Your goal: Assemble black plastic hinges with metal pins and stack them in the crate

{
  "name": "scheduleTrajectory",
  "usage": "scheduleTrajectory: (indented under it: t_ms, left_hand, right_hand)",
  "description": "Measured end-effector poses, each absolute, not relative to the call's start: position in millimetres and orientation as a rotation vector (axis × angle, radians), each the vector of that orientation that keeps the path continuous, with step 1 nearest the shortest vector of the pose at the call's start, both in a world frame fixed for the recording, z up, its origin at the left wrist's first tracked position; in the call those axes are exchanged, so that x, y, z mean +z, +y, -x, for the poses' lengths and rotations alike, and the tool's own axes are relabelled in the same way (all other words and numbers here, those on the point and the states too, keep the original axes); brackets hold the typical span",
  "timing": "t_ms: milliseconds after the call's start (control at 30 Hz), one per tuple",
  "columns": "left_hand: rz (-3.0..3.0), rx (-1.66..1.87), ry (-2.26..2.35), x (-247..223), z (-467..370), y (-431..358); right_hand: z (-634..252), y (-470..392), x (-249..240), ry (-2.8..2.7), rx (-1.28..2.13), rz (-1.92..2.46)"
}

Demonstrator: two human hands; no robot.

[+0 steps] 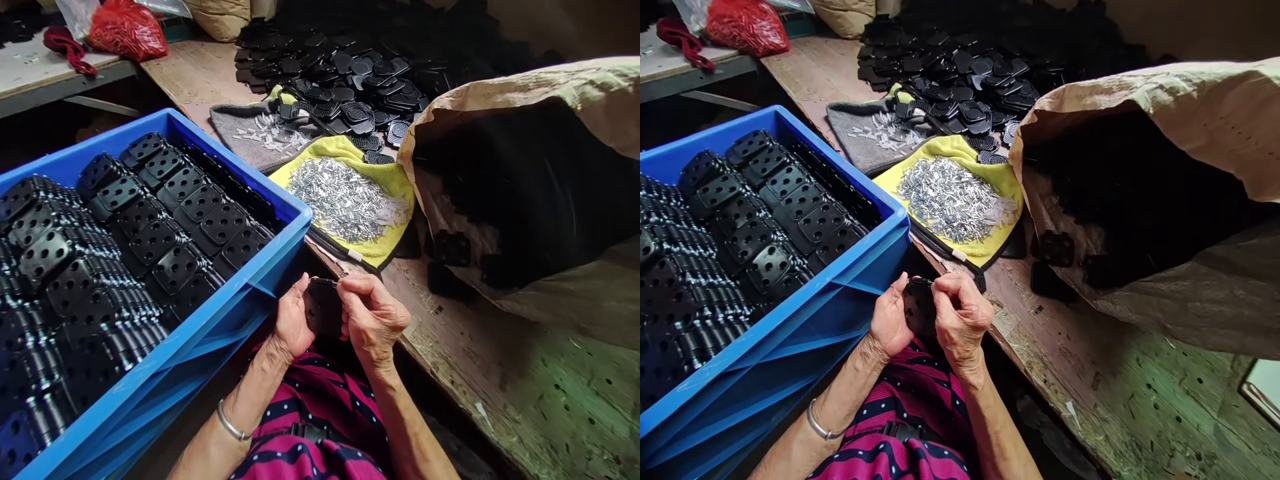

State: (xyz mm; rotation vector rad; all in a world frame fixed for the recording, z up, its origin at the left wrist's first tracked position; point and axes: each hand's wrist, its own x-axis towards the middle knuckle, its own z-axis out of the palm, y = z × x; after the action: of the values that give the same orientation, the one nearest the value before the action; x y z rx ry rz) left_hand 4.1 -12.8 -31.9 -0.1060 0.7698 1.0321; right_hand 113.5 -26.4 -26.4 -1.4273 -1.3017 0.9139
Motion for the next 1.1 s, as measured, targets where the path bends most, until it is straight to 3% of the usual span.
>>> scheduleTrajectory:
  t_ms: [100, 400, 667, 867, 1100]
  left_hand:
    - [0.095, 1.018, 0.743, -33, -5, -13]
    - [-0.07, 0.981, 0.72, -42, 2, -25]
    - [-0.139, 0.967, 0.869, -33, 7, -30]
    - [-0.281, 0.943, 0.978, -35, 15, -40]
    - [-0.295, 0.973, 0.969, -36, 27, -50]
  right_hand:
    - [-112, -27, -24, -1.103, 0.758, 1.397]
    - [-117, -21, -10, -0.724, 1.451, 1.4]
    - [-111, -33, -31, -1.043, 1.145, 1.555]
    - [-105, -34, -27, -0.996, 1.411, 1.528]
    - [-104, -38, -23, -1.343, 1.396, 1.489]
